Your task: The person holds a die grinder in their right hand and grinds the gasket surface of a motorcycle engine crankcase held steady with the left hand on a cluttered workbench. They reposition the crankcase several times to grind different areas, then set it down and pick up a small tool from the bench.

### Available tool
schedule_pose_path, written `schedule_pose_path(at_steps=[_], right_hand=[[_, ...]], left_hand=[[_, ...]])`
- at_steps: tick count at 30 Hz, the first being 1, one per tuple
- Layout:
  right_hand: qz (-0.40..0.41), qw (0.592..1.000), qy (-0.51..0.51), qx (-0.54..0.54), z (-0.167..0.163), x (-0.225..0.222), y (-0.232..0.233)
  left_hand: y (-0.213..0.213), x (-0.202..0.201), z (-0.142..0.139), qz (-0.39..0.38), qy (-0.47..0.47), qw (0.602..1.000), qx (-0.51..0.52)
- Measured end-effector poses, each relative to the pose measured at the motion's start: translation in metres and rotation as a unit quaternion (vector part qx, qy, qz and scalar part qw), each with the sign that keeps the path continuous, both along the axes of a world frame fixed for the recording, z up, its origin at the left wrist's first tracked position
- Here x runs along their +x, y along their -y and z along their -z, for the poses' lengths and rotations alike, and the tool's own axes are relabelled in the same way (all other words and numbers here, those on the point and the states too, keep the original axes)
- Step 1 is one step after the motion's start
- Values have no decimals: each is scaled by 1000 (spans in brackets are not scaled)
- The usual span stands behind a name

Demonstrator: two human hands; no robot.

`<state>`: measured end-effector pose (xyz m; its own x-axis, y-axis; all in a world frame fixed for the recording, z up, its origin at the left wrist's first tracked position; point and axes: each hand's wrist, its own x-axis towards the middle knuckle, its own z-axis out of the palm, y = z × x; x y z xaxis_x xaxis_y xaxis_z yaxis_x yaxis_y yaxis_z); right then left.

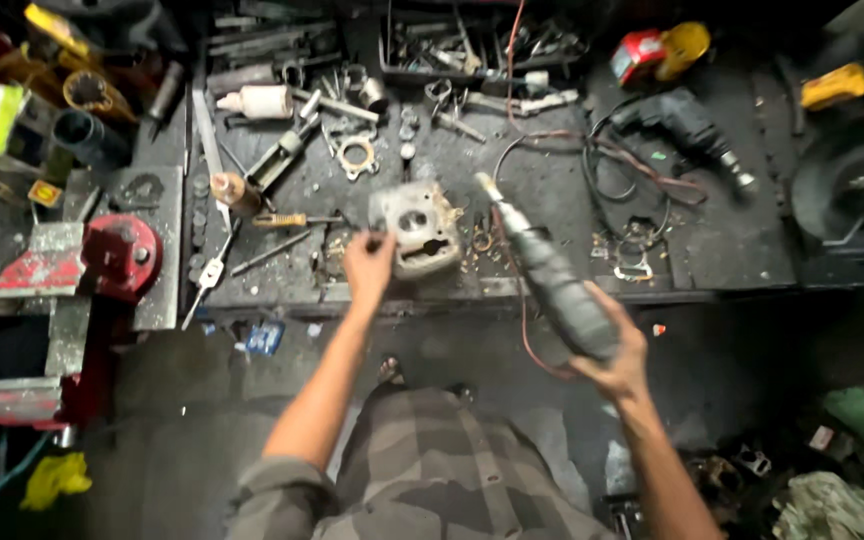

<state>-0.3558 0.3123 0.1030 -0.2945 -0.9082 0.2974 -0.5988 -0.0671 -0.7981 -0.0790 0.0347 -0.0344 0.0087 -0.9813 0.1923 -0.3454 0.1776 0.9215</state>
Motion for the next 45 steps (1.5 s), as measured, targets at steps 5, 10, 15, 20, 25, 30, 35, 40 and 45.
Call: schedule_pose_path(at_steps=[5,10,15,20,25,30,35,40,45], right_hand=[[-35,982,-181,42,-4,37,82],[-97,917,-385,43,17,70,155],[-149,889,-433,-21,29,80,180],[-115,919,-370,66,10,90,171],[-12,977,-106,183,-20,90,125],[-31,988,-22,148,-41,56,69],[-45,983,-37,171,-41,51,33],[-38,975,25,218,-50,62,40],[-119,969,-33,216,-92,44,92]], left_hand=[[-56,22,15,57,-26,998,-5],[-111,96,23,160,17,981,109],[-176,165,39,12,-169,960,223],[-226,204,72,-127,-234,930,252],[-218,200,80,-80,-197,945,250],[-158,163,54,42,-135,970,200],[-60,102,11,181,-14,983,36],[25,47,-12,311,47,949,12],[44,33,-15,362,13,932,27]])
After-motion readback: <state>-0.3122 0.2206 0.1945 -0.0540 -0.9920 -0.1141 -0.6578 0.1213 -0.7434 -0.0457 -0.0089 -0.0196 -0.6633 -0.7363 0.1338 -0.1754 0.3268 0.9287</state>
